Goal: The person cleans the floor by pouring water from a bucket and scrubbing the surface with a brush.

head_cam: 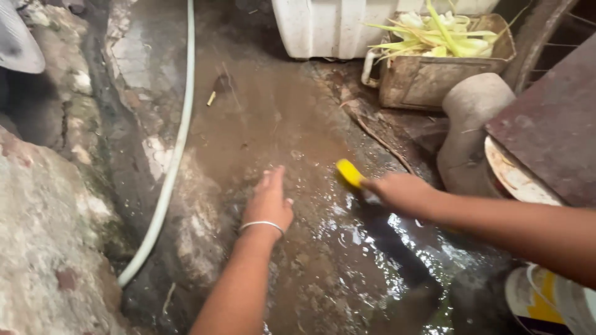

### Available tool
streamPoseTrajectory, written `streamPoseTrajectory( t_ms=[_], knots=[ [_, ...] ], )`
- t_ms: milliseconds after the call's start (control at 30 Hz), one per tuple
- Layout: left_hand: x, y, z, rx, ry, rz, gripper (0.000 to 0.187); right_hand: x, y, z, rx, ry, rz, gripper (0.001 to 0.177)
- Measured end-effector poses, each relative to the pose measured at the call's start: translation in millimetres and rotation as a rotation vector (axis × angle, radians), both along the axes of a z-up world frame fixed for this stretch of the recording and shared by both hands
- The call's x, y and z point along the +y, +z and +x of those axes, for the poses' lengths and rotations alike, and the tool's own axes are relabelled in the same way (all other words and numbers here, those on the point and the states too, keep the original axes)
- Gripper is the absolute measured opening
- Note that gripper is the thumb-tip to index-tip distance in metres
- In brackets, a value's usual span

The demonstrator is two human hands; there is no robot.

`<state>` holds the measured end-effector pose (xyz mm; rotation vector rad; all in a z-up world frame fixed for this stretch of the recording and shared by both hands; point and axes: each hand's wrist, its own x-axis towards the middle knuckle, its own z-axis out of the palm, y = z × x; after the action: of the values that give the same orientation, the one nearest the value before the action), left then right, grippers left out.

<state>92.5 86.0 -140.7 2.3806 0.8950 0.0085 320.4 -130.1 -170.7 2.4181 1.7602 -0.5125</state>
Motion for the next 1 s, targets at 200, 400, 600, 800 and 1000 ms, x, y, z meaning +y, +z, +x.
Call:
streamPoseTrajectory(
  t_ms=[200, 400, 600, 800, 1000],
  knots=[
    [14, -10, 15, -0.060, 0.084, -0.062, 0.077, 71, 31, 6, -0.049, -0.112, -0.122, 0.032],
    [19, -19, 9, -0.137, 0.113, -0.063, 0.075, 167, -31, 15, -0.047, -0.164, 0.131, 0.031],
    [16, -30, 23, -0.128, 0.080, -0.124, 0.075, -21, 13, 6, -0.018, -0.042, -0.295, 0.070],
    [6, -13, 36, -0.121, 0.074, -0.090, 0.073, 141, -16, 25, -0.071, -0.094, 0.032, 0.025],
    [6, -35, 25, -0.201, 0.070, -0.087, 0.073, 99, -11, 12, -0.003, -0.035, 0.076, 0.044]
  ],
)
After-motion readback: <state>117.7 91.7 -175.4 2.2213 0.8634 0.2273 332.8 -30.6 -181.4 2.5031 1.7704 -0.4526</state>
